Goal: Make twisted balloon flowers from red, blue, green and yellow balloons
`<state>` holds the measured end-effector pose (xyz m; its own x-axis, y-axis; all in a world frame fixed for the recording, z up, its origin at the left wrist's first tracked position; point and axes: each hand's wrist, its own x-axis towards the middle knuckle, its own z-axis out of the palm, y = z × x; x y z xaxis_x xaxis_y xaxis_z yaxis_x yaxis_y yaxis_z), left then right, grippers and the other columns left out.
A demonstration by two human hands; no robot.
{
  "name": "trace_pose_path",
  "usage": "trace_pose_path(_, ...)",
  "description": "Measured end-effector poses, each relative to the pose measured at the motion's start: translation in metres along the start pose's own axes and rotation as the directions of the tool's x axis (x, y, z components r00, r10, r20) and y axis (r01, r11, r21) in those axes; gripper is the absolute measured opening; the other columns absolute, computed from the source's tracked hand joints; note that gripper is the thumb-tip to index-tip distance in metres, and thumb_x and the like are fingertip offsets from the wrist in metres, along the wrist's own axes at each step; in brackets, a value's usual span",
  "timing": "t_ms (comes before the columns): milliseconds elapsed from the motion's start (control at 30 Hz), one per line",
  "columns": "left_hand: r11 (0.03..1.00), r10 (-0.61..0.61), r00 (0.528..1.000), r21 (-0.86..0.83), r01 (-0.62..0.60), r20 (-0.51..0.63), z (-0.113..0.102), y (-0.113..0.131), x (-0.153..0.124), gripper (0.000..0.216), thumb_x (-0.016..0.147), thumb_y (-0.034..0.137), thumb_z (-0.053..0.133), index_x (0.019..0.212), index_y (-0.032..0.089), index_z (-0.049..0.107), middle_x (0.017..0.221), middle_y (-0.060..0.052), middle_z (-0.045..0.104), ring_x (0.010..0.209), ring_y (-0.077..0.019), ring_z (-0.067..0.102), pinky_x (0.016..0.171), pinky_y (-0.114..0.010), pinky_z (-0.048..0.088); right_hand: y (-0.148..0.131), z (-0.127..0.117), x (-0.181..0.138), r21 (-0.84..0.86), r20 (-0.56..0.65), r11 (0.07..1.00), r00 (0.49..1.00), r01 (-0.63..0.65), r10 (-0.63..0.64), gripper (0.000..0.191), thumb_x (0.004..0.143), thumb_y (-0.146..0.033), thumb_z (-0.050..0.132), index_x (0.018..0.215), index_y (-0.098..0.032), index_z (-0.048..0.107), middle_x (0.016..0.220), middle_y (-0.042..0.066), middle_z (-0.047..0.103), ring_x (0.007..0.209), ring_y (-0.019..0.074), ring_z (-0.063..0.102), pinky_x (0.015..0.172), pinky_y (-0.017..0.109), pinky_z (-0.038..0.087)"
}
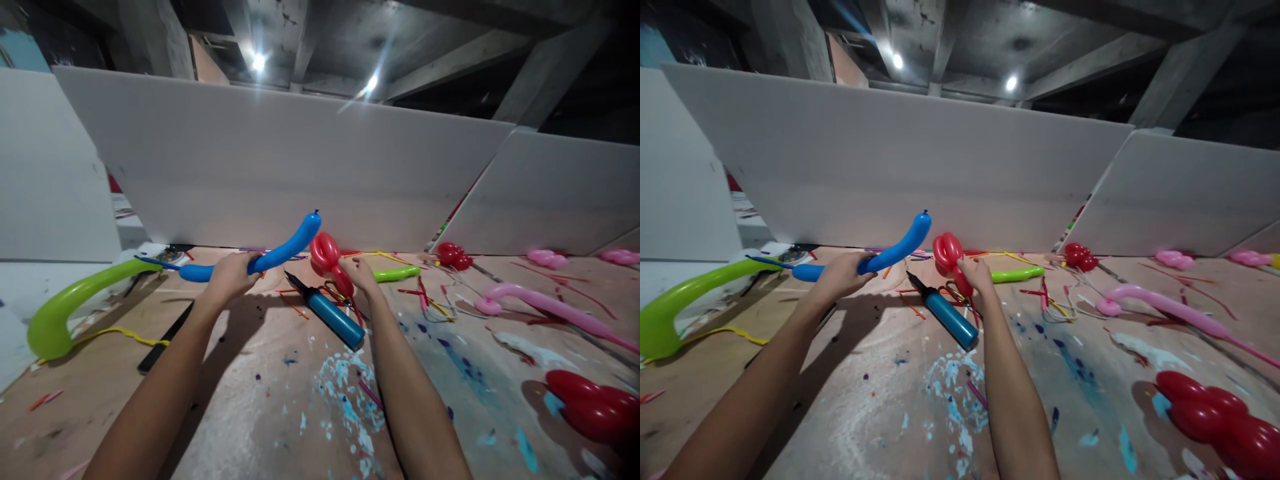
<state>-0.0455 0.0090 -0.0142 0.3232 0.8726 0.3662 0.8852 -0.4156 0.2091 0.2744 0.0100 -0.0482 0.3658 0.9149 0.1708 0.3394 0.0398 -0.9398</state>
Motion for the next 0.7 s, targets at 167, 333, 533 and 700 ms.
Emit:
trace_pose_path(167, 0.994, 0.105, 0.994, 0.042, -0.104, -0.013, 0.002, 0.019, -0.002, 0.043, 0.081, 0.033, 0.056, 0.123, 0.03, 0.062, 0.114, -0.008, 0.069, 0.107, -0.0297, 0.06, 0.09, -0.038, 0.041, -0.048, -0.005, -0.019, 0.228, 0.4, 0.945, 0.862, 0.237, -0.312, 0.058, 0.075, -0.048, 0.069, 0.123, -0.019, 0.055, 0.114, 0.01, 0.064, 0.099, 0.0214, 0.061, 0.08, 0.034, 0.051)
trace_pose_path(333, 0.986, 0.166, 0.983, 0.043, -0.163, -0.079, -0.007, 0.033, -0.007, 0.046, 0.083, 0.035, 0.055, 0.129, 0.027, 0.057, 0.122, -0.009, 0.065, 0.113, -0.0297, 0.056, 0.095, -0.04, 0.038, -0.073, 0.002, -0.03, 0.34, 0.255, 0.897, 0.891, 0.282, -0.376, 0.045, 0.073, -0.049, 0.072, 0.101, -0.014, 0.064, 0.084, 0.005, 0.064, 0.072, 0.0161, 0.058, 0.065, 0.03, 0.05)
trace_pose_path(533, 0.989, 0.144, 0.983, 0.022, -0.143, -0.114, -0.015, 0.043, -0.012, 0.048, 0.082, 0.047, 0.06, 0.125, 0.027, 0.059, 0.113, -0.008, 0.069, 0.104, -0.0303, 0.061, 0.088, -0.038, 0.039, -0.079, 0.0, -0.035, 0.491, 0.37, 0.842, 0.821, 0.225, -0.435, 0.042, 0.073, -0.043, 0.073, 0.106, -0.019, 0.061, 0.095, 0.006, 0.067, 0.08, 0.0182, 0.064, 0.071, 0.033, 0.054)
trace_pose_path(700, 0.999, 0.038, 0.987, -0.019, -0.042, -0.159, -0.015, 0.042, -0.014, 0.048, 0.081, 0.061, 0.053, 0.113, 0.027, 0.065, 0.094, -0.008, 0.072, 0.084, -0.0286, 0.065, 0.071, -0.033, 0.04, -0.053, -0.019, -0.015, 0.02, 0.601, 0.983, 0.784, 0.182, -0.158, 0.037, 0.072, -0.035, 0.073, 0.104, -0.02, 0.067, 0.105, 0.008, 0.07, 0.096, 0.0208, 0.065, 0.083, 0.034, 0.053)
